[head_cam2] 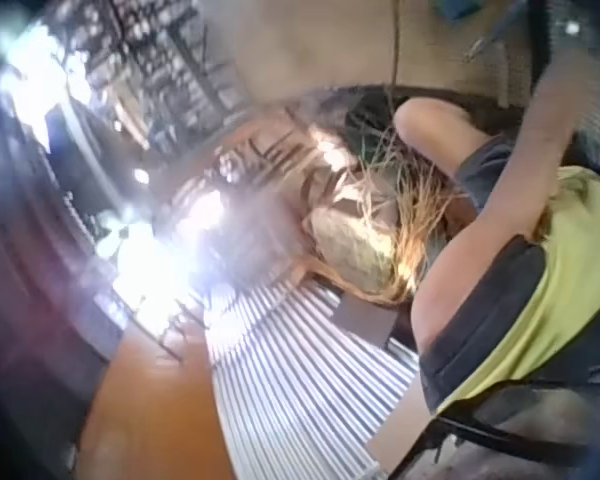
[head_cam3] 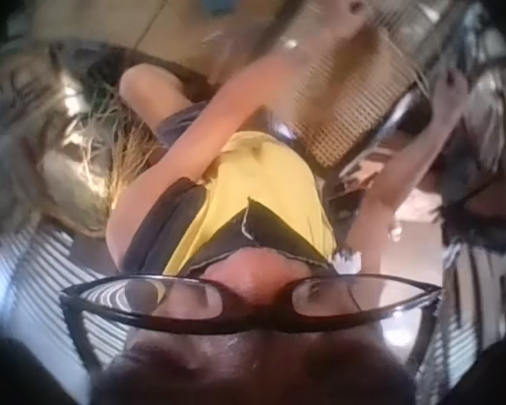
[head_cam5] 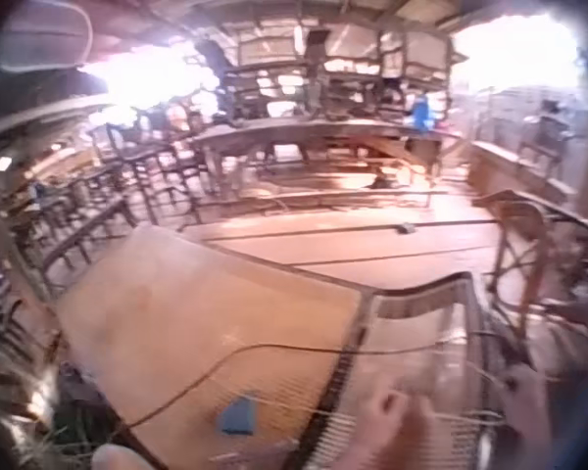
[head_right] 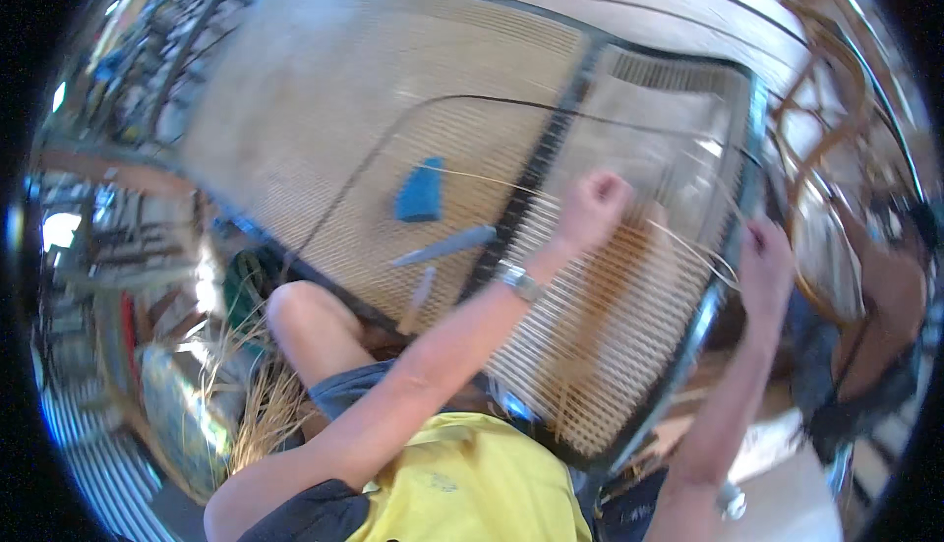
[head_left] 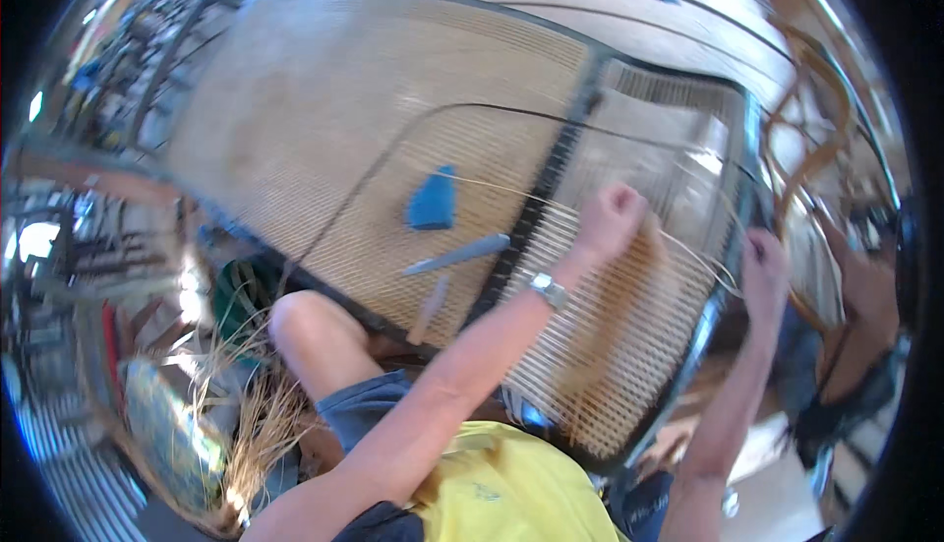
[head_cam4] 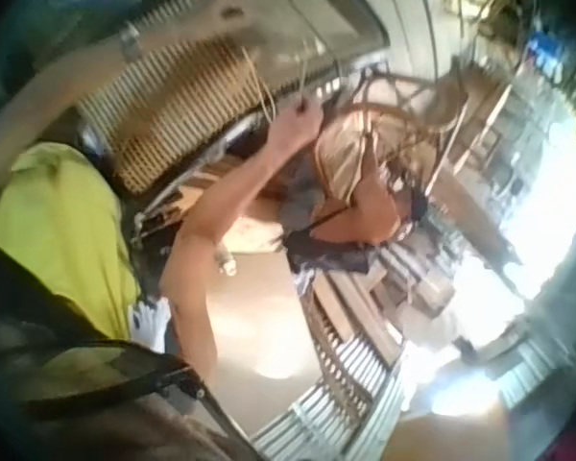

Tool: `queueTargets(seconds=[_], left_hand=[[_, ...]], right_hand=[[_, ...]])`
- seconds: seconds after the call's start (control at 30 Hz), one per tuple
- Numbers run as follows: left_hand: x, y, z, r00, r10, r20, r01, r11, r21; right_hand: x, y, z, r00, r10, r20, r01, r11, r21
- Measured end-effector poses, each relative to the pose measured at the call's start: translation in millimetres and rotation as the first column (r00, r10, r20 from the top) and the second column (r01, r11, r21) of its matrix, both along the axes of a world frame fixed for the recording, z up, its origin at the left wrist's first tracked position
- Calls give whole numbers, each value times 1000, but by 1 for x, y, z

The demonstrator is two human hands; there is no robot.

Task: The recorder is weaving a cane seat for a chair using natural fibers and various hand tools.

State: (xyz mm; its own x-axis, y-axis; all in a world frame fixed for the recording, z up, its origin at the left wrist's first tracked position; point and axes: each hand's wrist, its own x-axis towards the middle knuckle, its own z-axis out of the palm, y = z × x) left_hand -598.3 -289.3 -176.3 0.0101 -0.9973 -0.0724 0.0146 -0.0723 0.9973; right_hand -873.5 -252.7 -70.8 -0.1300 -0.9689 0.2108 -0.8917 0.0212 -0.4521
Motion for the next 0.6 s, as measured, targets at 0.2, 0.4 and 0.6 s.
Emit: queueTargets(seconds=[0.2, 0.4, 0.6], left_hand=[[23, -14, -16, 974, -40, 222, 33, 999, 34], [-5, -3, 9, 939, -273, 211, 225, 948, 227], [-8, -7, 7, 960, -261, 101, 237, 950, 205]], right_hand=[[63, -7, 4, 982, 83, 169, -97, 992, 76], [75, -6, -7, 984, 102, 146, -126, 978, 168], [84, -10, -9, 997, 73, 23, -76, 989, 128]])
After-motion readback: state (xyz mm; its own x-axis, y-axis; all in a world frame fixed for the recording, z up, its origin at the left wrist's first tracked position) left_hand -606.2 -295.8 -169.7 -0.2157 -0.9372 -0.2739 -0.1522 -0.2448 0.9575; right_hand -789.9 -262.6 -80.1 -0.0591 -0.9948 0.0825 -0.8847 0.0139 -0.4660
